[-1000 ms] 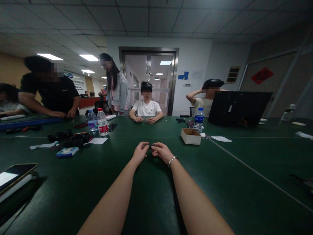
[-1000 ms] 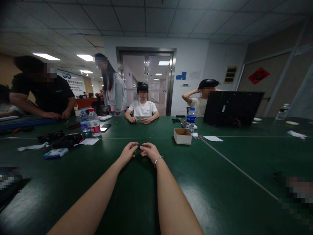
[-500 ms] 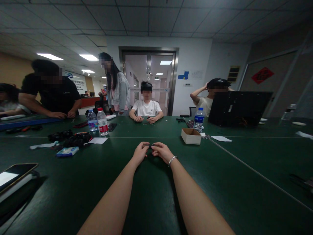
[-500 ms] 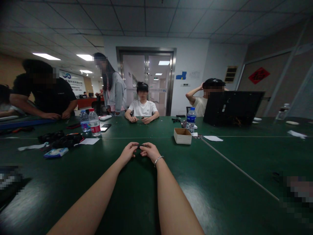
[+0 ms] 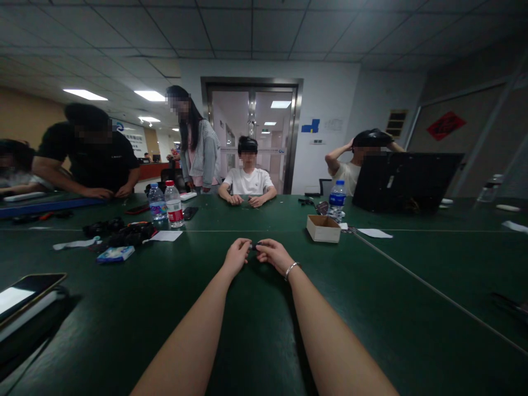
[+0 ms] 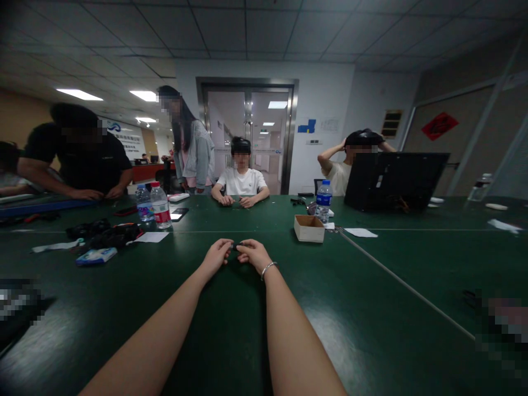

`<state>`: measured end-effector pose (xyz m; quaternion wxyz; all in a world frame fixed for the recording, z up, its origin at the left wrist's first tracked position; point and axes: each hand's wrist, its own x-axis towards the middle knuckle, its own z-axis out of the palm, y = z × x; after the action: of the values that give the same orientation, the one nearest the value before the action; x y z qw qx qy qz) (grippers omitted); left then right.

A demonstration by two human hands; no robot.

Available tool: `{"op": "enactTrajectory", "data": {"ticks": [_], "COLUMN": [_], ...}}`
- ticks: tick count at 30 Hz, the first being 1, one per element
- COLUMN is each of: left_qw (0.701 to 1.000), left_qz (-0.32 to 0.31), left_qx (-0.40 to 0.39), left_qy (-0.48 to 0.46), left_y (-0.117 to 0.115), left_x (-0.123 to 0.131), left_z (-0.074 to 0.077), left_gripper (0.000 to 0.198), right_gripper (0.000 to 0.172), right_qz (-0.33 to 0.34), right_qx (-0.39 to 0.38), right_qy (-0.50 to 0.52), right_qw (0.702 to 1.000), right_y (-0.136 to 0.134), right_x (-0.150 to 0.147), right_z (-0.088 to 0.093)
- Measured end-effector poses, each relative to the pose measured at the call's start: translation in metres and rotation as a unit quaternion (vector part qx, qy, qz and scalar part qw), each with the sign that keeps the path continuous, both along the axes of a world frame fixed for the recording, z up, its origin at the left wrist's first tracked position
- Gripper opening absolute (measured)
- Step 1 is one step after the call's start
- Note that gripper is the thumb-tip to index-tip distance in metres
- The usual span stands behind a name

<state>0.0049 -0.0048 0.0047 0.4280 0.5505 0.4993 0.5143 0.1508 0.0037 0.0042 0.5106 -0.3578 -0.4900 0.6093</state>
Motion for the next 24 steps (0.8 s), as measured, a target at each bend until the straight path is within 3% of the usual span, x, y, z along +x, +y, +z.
{"op": "enactTrajectory", "data": {"ticks": [7, 16, 20, 24], "left_qw": [1.0, 0.999, 1.0, 1.0], "left_qz": [-0.017, 0.024, 0.02, 0.004], "left_qx": [0.011, -0.039, -0.009, 0.02], "left_qy": [-0.017, -0.012, 0.017, -0.022], "left_y": [0.0016, 0.0012, 0.0017, 0.0008], "left_x": [-0.0019, 0.0009, 0.0012, -0.0008], "left_z": [-0.0031, 0.0011, -0.0014, -0.0023], "left_gripper": [0.023, 0.029, 0.025, 0.02], "right_gripper": [0.022, 0.022, 0.021, 0.021], "right_qz": [0.0, 0.005, 0.003, -0.003], "right_qx": [0.003, 0.001, 0.007, 0.007], "right_qy": [0.005, -0.003, -0.007, -0.008], "right_qw": [1.0, 1.0, 1.0, 1.0], "right_y": [-0.0007, -0.0031, -0.0013, -0.0008], "right_x": [0.0003, 0.0011, 0.0007, 0.0005], "right_z": [0.0003, 0.0029, 0.001, 0.0002]}}
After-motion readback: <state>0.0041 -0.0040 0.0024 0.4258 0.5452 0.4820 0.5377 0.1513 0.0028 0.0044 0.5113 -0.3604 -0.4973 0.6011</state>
